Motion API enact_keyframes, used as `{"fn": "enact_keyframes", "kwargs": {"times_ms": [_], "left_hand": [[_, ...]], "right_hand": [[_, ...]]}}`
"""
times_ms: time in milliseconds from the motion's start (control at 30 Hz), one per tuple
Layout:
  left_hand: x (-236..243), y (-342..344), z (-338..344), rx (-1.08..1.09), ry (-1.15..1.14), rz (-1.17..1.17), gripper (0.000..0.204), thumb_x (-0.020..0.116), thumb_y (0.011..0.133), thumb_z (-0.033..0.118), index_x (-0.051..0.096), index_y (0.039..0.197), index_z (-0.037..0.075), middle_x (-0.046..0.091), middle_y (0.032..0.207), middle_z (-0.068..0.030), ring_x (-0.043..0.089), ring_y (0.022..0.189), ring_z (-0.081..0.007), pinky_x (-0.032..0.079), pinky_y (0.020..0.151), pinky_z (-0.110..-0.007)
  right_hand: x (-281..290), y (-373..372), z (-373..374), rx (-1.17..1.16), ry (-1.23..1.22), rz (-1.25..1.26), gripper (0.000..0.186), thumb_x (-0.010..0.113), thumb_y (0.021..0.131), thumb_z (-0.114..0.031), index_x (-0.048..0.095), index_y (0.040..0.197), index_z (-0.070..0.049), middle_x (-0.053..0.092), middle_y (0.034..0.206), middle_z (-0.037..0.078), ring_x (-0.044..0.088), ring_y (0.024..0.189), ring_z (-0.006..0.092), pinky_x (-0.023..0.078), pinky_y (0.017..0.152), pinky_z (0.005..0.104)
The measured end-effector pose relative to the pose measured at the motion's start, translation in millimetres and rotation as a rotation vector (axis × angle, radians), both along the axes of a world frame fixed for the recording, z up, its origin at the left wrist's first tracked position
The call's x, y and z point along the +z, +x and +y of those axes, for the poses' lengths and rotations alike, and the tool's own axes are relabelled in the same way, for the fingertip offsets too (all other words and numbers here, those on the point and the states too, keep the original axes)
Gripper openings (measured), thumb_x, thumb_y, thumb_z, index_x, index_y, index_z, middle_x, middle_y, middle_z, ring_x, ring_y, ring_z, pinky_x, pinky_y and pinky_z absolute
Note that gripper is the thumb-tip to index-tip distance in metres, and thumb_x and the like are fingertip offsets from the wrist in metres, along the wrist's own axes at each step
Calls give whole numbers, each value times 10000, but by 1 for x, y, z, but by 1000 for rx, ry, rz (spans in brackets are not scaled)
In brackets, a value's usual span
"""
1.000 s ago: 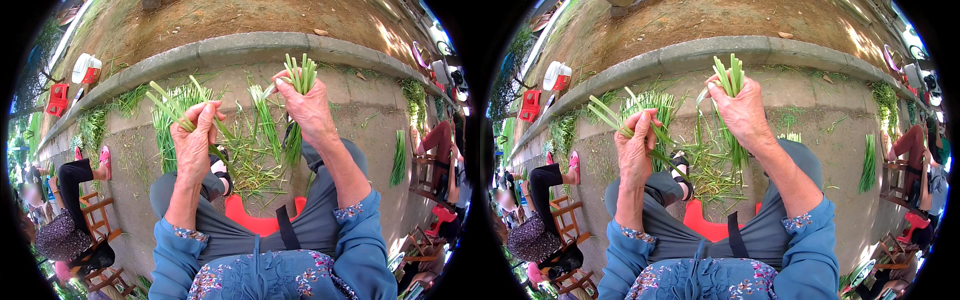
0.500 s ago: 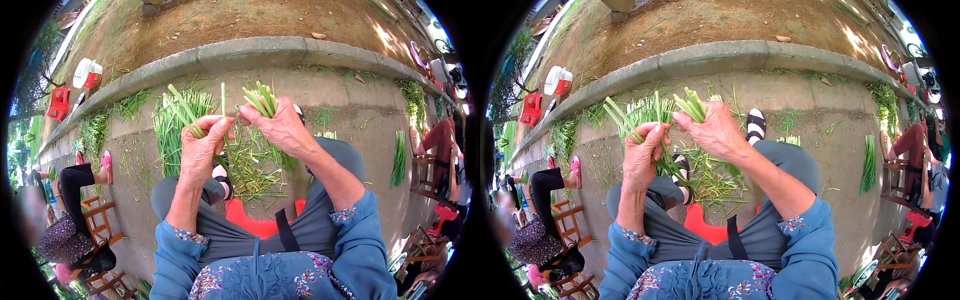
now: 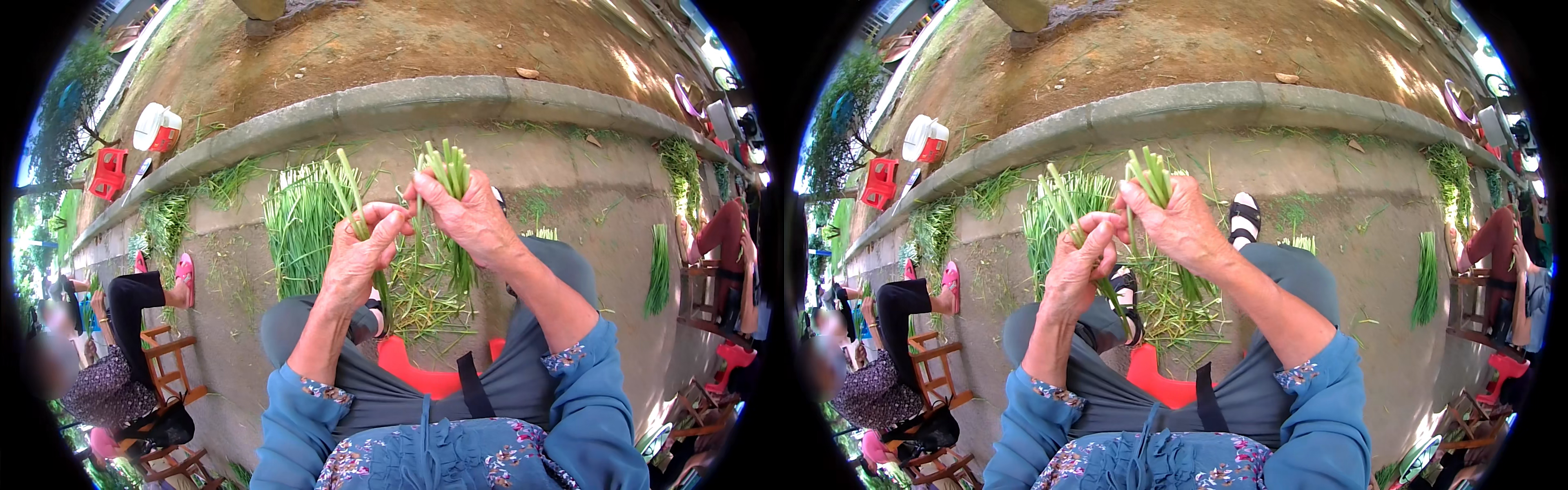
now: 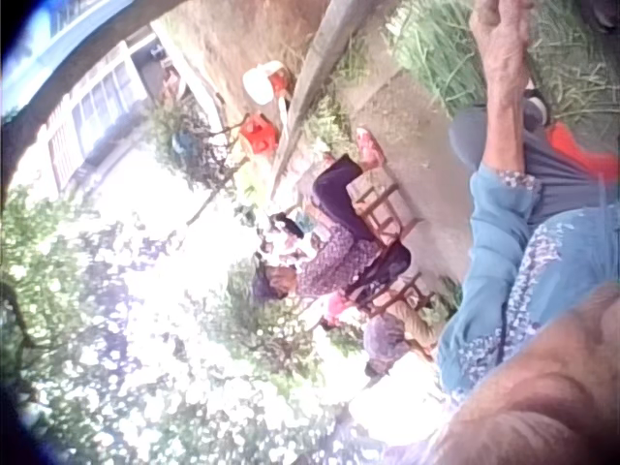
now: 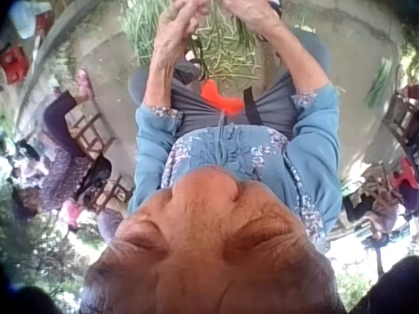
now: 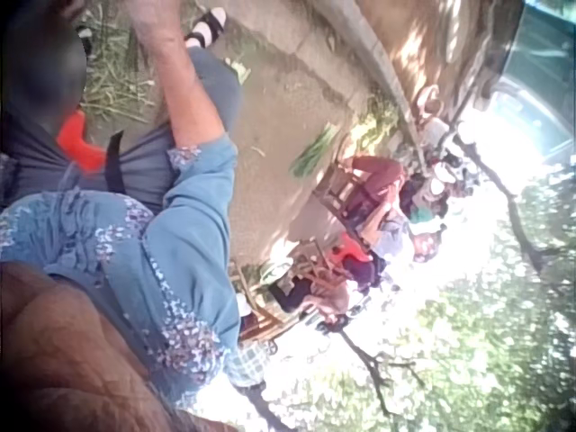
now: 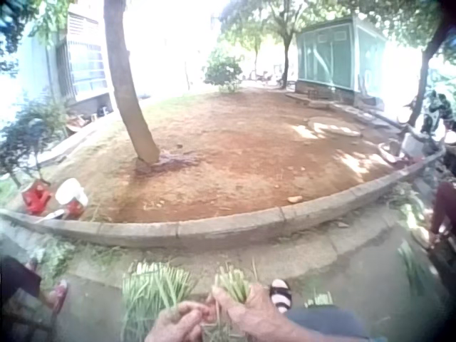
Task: The person holds a bundle of green vegetable stalks and pulls off individual stems by hand, removing the tips and outer layers.
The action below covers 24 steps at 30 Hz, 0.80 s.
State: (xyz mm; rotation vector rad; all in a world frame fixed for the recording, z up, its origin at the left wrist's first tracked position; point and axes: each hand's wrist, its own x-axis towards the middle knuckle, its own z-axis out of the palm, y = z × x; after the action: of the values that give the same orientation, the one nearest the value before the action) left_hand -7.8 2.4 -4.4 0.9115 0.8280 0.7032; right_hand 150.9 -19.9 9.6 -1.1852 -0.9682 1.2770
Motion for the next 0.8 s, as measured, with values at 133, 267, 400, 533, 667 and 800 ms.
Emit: {"fn": "enact_keyframes", "kwargs": {"times_ms": [133, 267, 400, 533, 667, 800], "left_hand": [[0, -1, 0, -94, -3, 46, 282, 525, 863, 310, 569, 947, 44, 575, 763, -14, 373, 491, 0, 276, 424, -134], [-3, 4, -3, -168, 24, 94, 311, 459, 893, 326, 547, 976, 38, 560, 786, -16, 355, 493, -4, 222, 417, -147], [-3, 4, -4, -249, 22, 77, 304, 449, 896, 334, 545, 949, 50, 551, 765, -10, 357, 493, -10, 222, 420, -153], [-2, 4, -6, -283, 2, 60, 316, 436, 899, 353, 536, 927, 55, 532, 740, -7, 363, 493, -24, 221, 418, -162], [-3, 5, -7, -334, 48, 114, 350, 411, 905, 374, 536, 932, 48, 521, 734, -11, 361, 484, -35, 221, 416, -170], [1, 6, -8, -340, 75, 87, 419, 371, 913, 396, 544, 967, 19, 531, 738, -34, 386, 480, -45, 245, 414, -175]], "right_hand": [[7, 3, 0, 13, -67, 30, 280, 498, 876, -238, 565, 695, -35, 513, 545, -17, 438, 489, 40, 348, 432, 213], [-8, -1, 3, -28, 63, 102, 268, 486, 885, -243, 543, 715, -44, 458, 507, -31, 395, 444, 34, 304, 399, 204], [-10, -2, 3, 10, 53, 181, 225, 482, 888, -239, 523, 778, -47, 446, 506, -28, 406, 428, 38, 327, 364, 198], [2, -6, 0, 1, -6, 272, 184, 526, 864, -206, 510, 808, -31, 468, 524, -15, 446, 415, 56, 358, 320, 207], [4, -11, -2, -12, -89, 238, 174, 588, 823, -183, 530, 844, -20, 537, 590, 22, 484, 407, 80, 369, 298, 211], [2, -6, -3, -13, -109, 110, 218, 591, 829, -241, 584, 917, -41, 516, 657, -35, 365, 430, 39, 255, 384, 161]]}}
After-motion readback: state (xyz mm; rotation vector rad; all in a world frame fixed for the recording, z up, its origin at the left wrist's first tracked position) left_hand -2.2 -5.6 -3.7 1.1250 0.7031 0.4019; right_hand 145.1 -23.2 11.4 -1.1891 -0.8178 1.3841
